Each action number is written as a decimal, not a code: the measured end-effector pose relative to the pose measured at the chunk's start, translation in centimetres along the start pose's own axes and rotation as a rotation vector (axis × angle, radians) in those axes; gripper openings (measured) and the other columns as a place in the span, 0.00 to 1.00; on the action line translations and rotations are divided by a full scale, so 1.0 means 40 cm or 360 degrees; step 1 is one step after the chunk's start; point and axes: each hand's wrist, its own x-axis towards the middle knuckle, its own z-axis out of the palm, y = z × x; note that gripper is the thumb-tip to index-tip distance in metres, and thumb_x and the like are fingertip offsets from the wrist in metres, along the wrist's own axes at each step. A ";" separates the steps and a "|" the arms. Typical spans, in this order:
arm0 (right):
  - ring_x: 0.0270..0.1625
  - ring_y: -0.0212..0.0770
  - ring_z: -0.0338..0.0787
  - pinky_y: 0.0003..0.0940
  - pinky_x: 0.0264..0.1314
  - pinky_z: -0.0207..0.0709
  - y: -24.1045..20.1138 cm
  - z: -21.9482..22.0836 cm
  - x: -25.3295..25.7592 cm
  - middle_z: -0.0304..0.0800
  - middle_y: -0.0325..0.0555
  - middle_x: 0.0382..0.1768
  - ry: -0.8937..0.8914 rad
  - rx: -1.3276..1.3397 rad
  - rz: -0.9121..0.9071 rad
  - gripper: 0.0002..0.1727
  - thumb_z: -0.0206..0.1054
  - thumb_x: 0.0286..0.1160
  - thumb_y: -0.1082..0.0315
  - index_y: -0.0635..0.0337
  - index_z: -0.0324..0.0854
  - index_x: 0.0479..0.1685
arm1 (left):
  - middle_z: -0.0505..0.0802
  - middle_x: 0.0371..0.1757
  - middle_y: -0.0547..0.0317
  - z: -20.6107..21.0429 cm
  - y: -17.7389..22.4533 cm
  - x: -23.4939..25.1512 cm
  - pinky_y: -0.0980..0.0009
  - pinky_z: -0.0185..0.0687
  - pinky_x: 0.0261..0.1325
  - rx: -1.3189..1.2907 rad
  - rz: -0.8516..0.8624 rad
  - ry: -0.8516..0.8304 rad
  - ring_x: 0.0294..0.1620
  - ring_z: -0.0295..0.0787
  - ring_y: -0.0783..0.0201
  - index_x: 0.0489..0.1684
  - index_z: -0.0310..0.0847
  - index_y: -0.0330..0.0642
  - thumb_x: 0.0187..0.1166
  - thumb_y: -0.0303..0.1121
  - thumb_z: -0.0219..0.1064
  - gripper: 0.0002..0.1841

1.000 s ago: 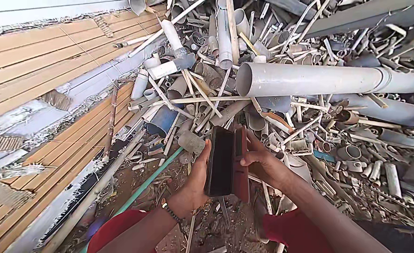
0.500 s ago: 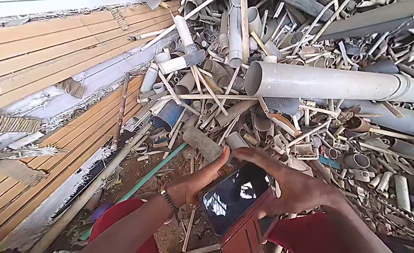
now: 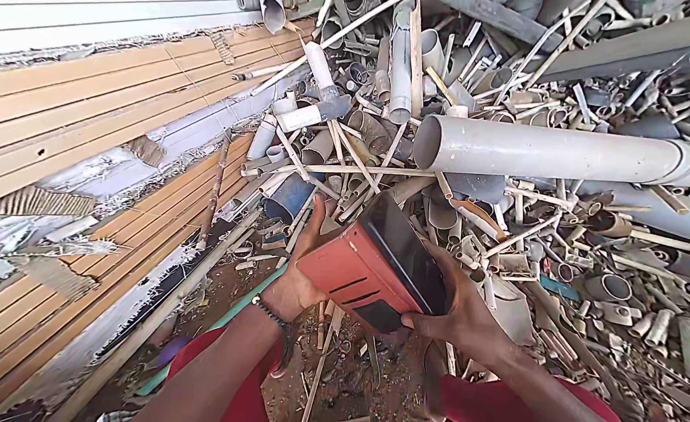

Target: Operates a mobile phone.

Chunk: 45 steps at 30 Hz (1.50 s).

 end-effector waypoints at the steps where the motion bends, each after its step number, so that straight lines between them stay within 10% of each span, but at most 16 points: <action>1: 0.65 0.27 0.88 0.20 0.66 0.84 -0.007 0.002 0.003 0.85 0.44 0.66 0.0077 0.0148 0.0084 0.58 0.85 0.37 0.68 0.70 0.60 0.82 | 0.96 0.43 0.51 0.010 -0.001 0.000 0.57 0.93 0.47 -0.0053 0.0052 0.0070 0.47 0.96 0.57 0.49 0.86 0.48 0.78 0.77 0.29 0.47; 4: 0.58 0.36 0.93 0.29 0.57 0.90 -0.025 0.006 0.016 0.88 0.47 0.60 0.0295 0.0477 0.0327 0.61 0.84 0.34 0.69 0.65 0.58 0.85 | 0.93 0.59 0.50 0.037 -0.018 -0.001 0.51 0.88 0.63 -0.0120 0.0197 -0.0028 0.64 0.90 0.53 0.72 0.72 0.48 0.75 0.80 0.27 0.49; 7: 0.55 0.34 0.93 0.28 0.52 0.91 -0.036 0.010 0.024 0.88 0.46 0.59 0.0492 0.0497 0.0366 0.61 0.84 0.34 0.70 0.64 0.57 0.85 | 0.92 0.64 0.51 0.052 -0.062 -0.004 0.52 0.85 0.68 -0.0116 0.0291 -0.0306 0.68 0.88 0.54 0.76 0.71 0.49 0.77 0.76 0.45 0.43; 11: 0.59 0.25 0.88 0.18 0.57 0.84 -0.021 0.019 0.032 0.84 0.45 0.64 0.0774 0.0050 0.0171 0.63 0.86 0.31 0.64 0.65 0.59 0.85 | 0.94 0.56 0.52 0.065 -0.094 0.011 0.58 0.88 0.66 -0.0036 0.0371 -0.0257 0.62 0.92 0.59 0.64 0.77 0.45 0.77 0.44 0.65 0.21; 16: 0.76 0.35 0.78 0.25 0.69 0.80 -0.005 0.031 0.014 0.70 0.62 0.79 0.0874 -0.0305 -0.0151 0.63 0.86 0.40 0.55 0.67 0.59 0.88 | 0.96 0.50 0.51 0.056 -0.105 0.019 0.59 0.92 0.59 -0.0123 0.0317 -0.0359 0.55 0.95 0.58 0.55 0.86 0.46 0.63 0.49 0.81 0.25; 22: 0.79 0.33 0.76 0.26 0.72 0.80 -0.019 0.058 -0.034 0.65 0.61 0.81 0.0597 0.0044 -0.0374 0.56 0.78 0.64 0.54 0.75 0.48 0.89 | 0.95 0.59 0.59 0.042 -0.069 0.003 0.63 0.87 0.67 -0.0019 0.0646 -0.0893 0.64 0.91 0.64 0.63 0.89 0.53 0.72 0.64 0.67 0.30; 26: 0.62 0.26 0.86 0.27 0.61 0.88 -0.060 0.041 -0.048 0.79 0.37 0.61 0.0396 0.0368 -0.0374 0.38 0.71 0.75 0.55 0.64 0.53 0.74 | 0.97 0.53 0.57 0.060 -0.065 -0.015 0.65 0.91 0.60 -0.0077 0.0692 -0.0621 0.58 0.94 0.65 0.57 0.91 0.51 0.73 0.56 0.71 0.23; 34: 0.80 0.24 0.71 0.26 0.82 0.71 -0.053 0.031 -0.076 0.65 0.45 0.80 0.0282 0.0528 -0.0082 0.48 0.47 0.88 0.37 0.73 0.42 0.86 | 0.98 0.47 0.60 0.123 -0.100 -0.096 0.71 0.92 0.56 -0.0009 0.0613 -0.0046 0.51 0.96 0.71 0.46 0.90 0.55 0.85 0.43 0.60 0.11; 37: 0.78 0.27 0.75 0.31 0.81 0.73 -0.045 0.021 -0.067 0.69 0.45 0.79 0.0289 0.0610 -0.0031 0.43 0.43 0.91 0.39 0.72 0.50 0.85 | 0.99 0.45 0.64 0.125 -0.092 -0.100 0.75 0.90 0.58 0.0022 0.0699 -0.0006 0.51 0.95 0.75 0.41 0.93 0.55 0.83 0.39 0.63 0.10; 40: 0.57 0.24 0.88 0.26 0.63 0.84 -0.046 0.013 -0.042 0.88 0.31 0.55 0.0385 0.0690 0.0067 0.21 0.44 0.93 0.54 0.58 0.71 0.67 | 0.99 0.45 0.65 0.123 -0.089 -0.086 0.76 0.91 0.57 0.0127 0.0719 0.0067 0.50 0.95 0.76 0.42 0.90 0.56 0.87 0.36 0.56 0.13; 45: 0.47 0.23 0.88 0.23 0.50 0.86 -0.026 0.011 -0.010 0.88 0.28 0.43 0.0393 0.0626 -0.0050 0.16 0.47 0.88 0.66 0.51 0.83 0.50 | 0.98 0.42 0.57 0.120 -0.106 -0.043 0.69 0.95 0.47 0.0062 0.0506 0.0199 0.44 0.97 0.68 0.43 0.87 0.49 0.85 0.35 0.50 0.15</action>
